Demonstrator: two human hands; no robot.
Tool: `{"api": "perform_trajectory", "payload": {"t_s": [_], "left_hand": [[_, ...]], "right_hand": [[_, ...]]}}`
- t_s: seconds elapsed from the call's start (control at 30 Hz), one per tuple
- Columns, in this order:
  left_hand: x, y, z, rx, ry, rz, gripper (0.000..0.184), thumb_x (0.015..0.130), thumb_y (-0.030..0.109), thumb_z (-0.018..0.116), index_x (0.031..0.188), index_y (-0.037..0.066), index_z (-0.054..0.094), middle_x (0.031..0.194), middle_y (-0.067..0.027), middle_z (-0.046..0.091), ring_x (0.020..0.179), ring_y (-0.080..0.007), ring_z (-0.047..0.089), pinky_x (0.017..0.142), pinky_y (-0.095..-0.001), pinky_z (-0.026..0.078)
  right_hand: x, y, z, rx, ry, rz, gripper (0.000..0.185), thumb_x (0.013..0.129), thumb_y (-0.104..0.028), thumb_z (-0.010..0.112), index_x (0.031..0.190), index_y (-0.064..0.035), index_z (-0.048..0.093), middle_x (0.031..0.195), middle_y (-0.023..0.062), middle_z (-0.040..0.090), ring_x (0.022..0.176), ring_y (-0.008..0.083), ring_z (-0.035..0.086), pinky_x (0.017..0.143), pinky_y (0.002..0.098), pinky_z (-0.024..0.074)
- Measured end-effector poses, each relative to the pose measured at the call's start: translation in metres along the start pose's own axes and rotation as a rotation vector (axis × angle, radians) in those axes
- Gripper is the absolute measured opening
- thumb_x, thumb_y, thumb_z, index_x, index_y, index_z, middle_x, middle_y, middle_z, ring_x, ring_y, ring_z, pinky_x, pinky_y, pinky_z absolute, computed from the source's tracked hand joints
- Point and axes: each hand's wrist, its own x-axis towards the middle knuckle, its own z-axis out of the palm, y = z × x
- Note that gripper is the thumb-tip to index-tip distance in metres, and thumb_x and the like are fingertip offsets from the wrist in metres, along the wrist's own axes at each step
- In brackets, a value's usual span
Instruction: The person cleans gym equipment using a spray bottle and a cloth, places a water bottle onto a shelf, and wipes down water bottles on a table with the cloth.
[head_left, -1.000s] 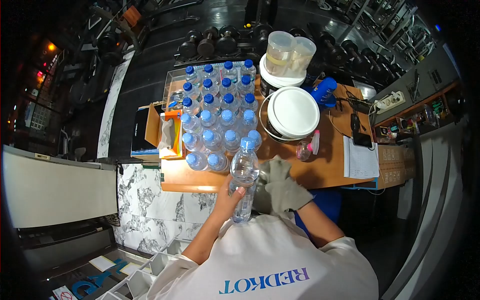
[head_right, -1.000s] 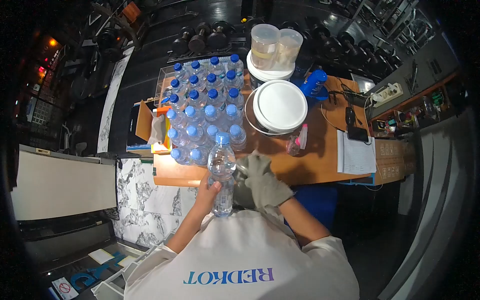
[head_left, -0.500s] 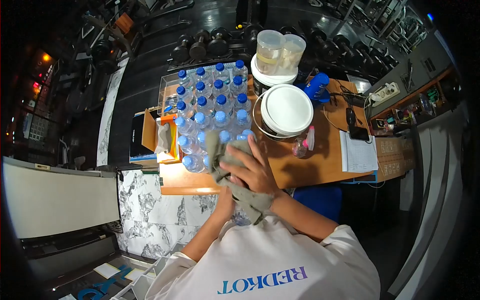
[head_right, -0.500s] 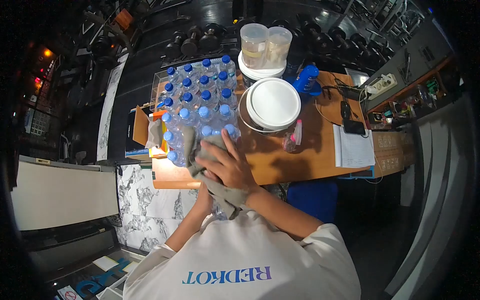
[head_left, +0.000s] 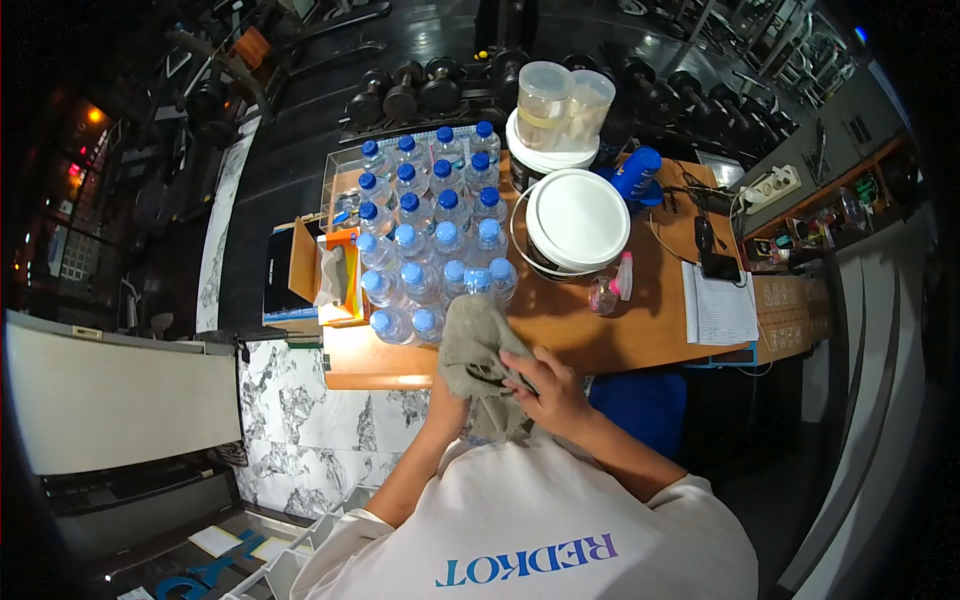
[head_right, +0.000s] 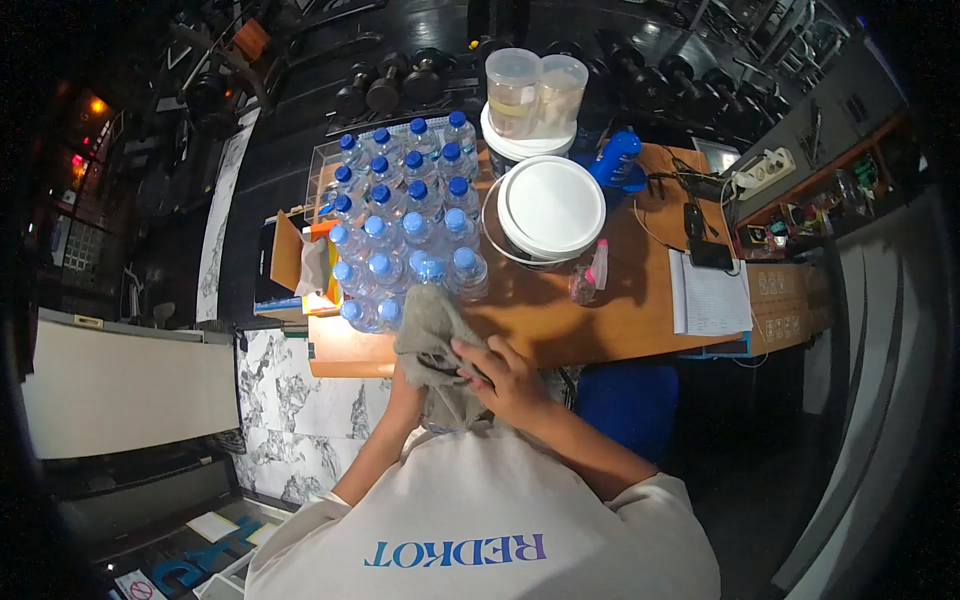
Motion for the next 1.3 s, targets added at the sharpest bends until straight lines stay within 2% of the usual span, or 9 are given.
{"api": "perform_trajectory", "payload": {"t_s": [0.1, 0.23, 0.37, 0.43, 0.53, 0.7, 0.8, 1.1, 1.3], "left_hand": [[-0.002, 0.004, -0.002, 0.115, 0.016, 0.048, 0.048, 0.099, 0.026, 0.051, 0.139, 0.002, 0.042, 0.131, -0.0102, 0.054, 0.116, -0.0192, 0.055, 0.097, -0.0319, 0.047], [-0.002, 0.003, 0.001, -0.096, 0.016, -0.087, 0.048, 0.096, 0.023, 0.056, 0.137, 0.0, 0.044, 0.13, -0.0114, 0.056, 0.118, -0.0196, 0.053, 0.101, -0.0338, 0.042], [-0.007, 0.008, 0.001, 0.117, -0.133, 0.031, 0.068, 0.091, 0.043, 0.065, 0.138, 0.0, 0.043, 0.13, -0.0114, 0.056, 0.12, -0.0205, 0.052, 0.102, -0.0353, 0.041], [-0.006, 0.005, 0.002, 0.163, -0.147, -0.019, 0.08, 0.086, 0.053, 0.068, 0.139, -0.001, 0.042, 0.13, -0.011, 0.055, 0.12, -0.0209, 0.051, 0.103, -0.0354, 0.04], [0.001, -0.016, -0.012, -0.17, 0.008, -0.065, 0.061, 0.089, 0.043, 0.065, 0.131, 0.002, 0.048, 0.121, -0.0094, 0.06, 0.105, -0.0179, 0.062, 0.087, -0.0338, 0.053], [-0.006, -0.005, -0.02, -0.019, -0.032, -0.111, 0.068, 0.089, 0.047, 0.065, 0.135, 0.001, 0.045, 0.125, -0.0104, 0.058, 0.11, -0.0199, 0.06, 0.091, -0.0356, 0.051], [-0.012, 0.02, -0.005, -0.103, -0.22, -0.039, 0.083, 0.087, 0.049, 0.069, 0.143, -0.002, 0.035, 0.137, -0.0118, 0.049, 0.128, -0.0226, 0.044, 0.108, -0.0375, 0.034], [0.005, 0.022, -0.031, -0.01, -0.137, -0.002, 0.066, 0.086, 0.037, 0.072, 0.133, -0.001, 0.046, 0.128, -0.0111, 0.056, 0.118, -0.0199, 0.054, 0.101, -0.035, 0.042], [-0.007, 0.025, -0.014, -0.064, -0.28, -0.094, 0.096, 0.076, 0.063, 0.073, 0.14, -0.001, 0.041, 0.126, -0.0125, 0.057, 0.12, -0.0219, 0.052, 0.101, -0.0376, 0.042]], "right_hand": [[0.0, -0.006, -0.013, -0.066, -0.021, -0.309, 0.055, 0.069, -0.013, 0.075, 0.122, -0.0171, 0.064, 0.091, 0.0076, 0.052, 0.068, 0.0213, 0.059, 0.064, 0.034, 0.0522], [0.025, -0.003, -0.011, -0.154, 0.128, -0.336, 0.043, 0.069, -0.01, 0.072, 0.111, -0.0189, 0.066, 0.096, 0.0073, 0.055, 0.087, 0.0259, 0.06, 0.072, 0.039, 0.0519], [0.078, 0.017, -0.012, 0.115, 0.524, 0.01, 0.032, 0.074, 0.003, 0.066, 0.104, -0.0084, 0.062, 0.103, 0.0148, 0.054, 0.101, 0.0325, 0.056, 0.086, 0.0394, 0.0459], [0.065, 0.003, 0.006, 0.182, 0.526, 0.006, 0.03, 0.076, 0.002, 0.066, 0.104, -0.006, 0.06, 0.104, 0.0162, 0.055, 0.103, 0.0336, 0.055, 0.088, 0.0401, 0.0447], [0.028, -0.007, 0.021, 0.175, 0.389, -0.078, 0.025, 0.08, 0.002, 0.061, 0.104, -0.0018, 0.058, 0.104, 0.0177, 0.057, 0.101, 0.0355, 0.055, 0.09, 0.0414, 0.044], [0.036, 0.004, 0.018, 0.184, 0.446, -0.114, 0.027, 0.079, 0.002, 0.06, 0.105, -0.0025, 0.058, 0.101, 0.016, 0.058, 0.097, 0.0327, 0.057, 0.09, 0.0393, 0.0445], [0.068, -0.007, -0.003, 0.316, 0.5, 0.03, 0.023, 0.084, -0.001, 0.058, 0.106, -0.0038, 0.058, 0.106, 0.0172, 0.057, 0.102, 0.0345, 0.056, 0.09, 0.0413, 0.0451], [0.043, -0.012, 0.012, 0.186, 0.357, -0.183, 0.031, 0.075, 0.002, 0.063, 0.104, -0.0059, 0.061, 0.107, 0.0168, 0.059, 0.098, 0.0356, 0.058, 0.086, 0.0425, 0.047], [0.107, -0.017, -0.044, 0.536, 0.611, -0.051, 0.036, 0.084, 0.008, 0.044, 0.117, -0.0022, 0.052, 0.112, 0.0081, 0.055, 0.108, 0.0177, 0.053, 0.1, 0.0315, 0.0392]]}}
